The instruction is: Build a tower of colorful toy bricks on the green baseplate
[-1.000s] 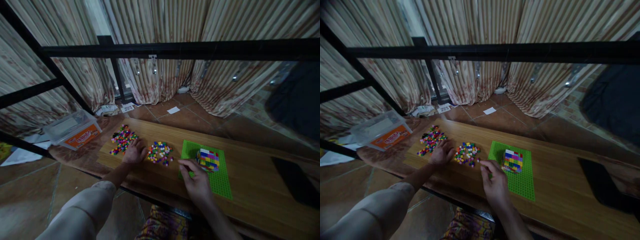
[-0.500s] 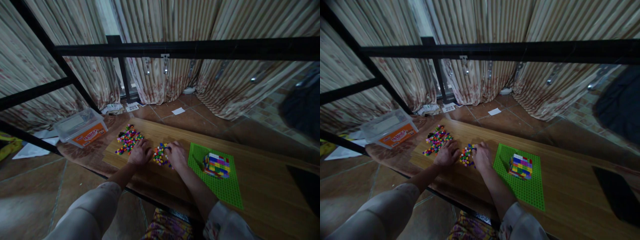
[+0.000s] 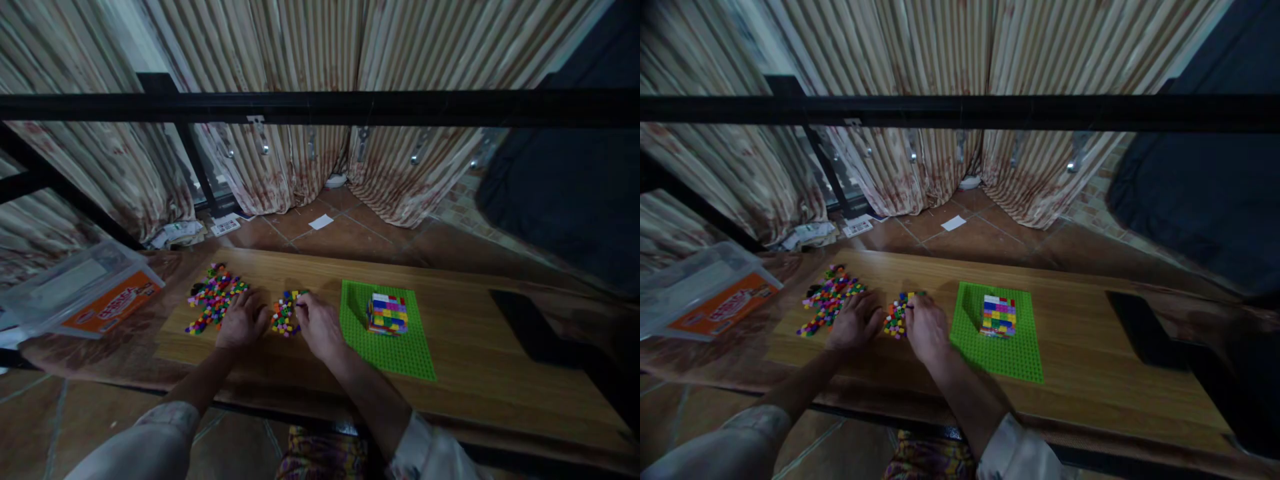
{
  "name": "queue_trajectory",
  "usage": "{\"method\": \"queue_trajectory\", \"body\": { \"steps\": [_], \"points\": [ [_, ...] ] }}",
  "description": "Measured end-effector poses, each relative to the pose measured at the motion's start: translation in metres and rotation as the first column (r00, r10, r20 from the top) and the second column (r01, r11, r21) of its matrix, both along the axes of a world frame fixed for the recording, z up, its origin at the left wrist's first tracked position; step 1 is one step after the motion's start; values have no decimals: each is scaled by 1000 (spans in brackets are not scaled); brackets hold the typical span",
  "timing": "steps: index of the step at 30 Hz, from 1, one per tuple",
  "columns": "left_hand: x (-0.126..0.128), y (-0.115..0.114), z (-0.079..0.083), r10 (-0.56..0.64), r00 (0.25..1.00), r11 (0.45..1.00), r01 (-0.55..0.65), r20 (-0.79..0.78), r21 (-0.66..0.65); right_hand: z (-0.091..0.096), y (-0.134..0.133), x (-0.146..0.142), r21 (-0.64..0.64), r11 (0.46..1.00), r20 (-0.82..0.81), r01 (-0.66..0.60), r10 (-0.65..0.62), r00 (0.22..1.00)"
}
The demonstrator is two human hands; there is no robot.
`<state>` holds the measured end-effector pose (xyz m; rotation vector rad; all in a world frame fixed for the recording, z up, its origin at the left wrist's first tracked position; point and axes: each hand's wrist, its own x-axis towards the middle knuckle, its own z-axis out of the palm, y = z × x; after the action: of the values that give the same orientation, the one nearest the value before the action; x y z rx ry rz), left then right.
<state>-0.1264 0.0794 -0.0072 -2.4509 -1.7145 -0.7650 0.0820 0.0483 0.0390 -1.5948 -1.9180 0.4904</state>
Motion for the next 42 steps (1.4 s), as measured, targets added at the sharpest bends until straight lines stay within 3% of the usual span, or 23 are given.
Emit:
{"method": "queue_trajectory", "body": {
  "steps": [4, 7, 12, 17, 21, 25, 32, 42],
  "points": [
    [0, 0, 1, 17, 1000, 1000, -17, -8, -17, 3, -38, 15, 4, 1000, -386, -27, 27, 922],
    [-1, 0, -1, 22, 1000, 1000, -23, -20, -18, -2, -65, 34, -94, 996, -552, 2, -53, 832],
    [-2, 1, -1, 15, 999, 1000, -15, -33, -3, -14, -99, 81, -186, 974, -589, 126, -213, 780],
    [-2, 1, 0, 27, 999, 1000, -27, -46, -1, -18, -113, 132, -209, 934, -561, 291, -358, 747],
    [-2, 1, 1, 19, 998, 1000, -20, -52, -3, -17, -109, 158, -279, 854, -625, 439, -509, 592],
    [-3, 2, 1, 20, 998, 1000, -20, -63, -10, -12, -99, 169, -298, 818, -697, 492, -539, 473],
    [-6, 5, -2, 24, 994, 1000, -24, -103, -1, -5, -84, 172, -300, 834, -680, 464, -528, 509],
    [-5, 4, -2, 23, 996, 1000, -23, -88, -3, -10, -70, 186, -203, 876, -535, 437, -473, 700]
  ]
}}
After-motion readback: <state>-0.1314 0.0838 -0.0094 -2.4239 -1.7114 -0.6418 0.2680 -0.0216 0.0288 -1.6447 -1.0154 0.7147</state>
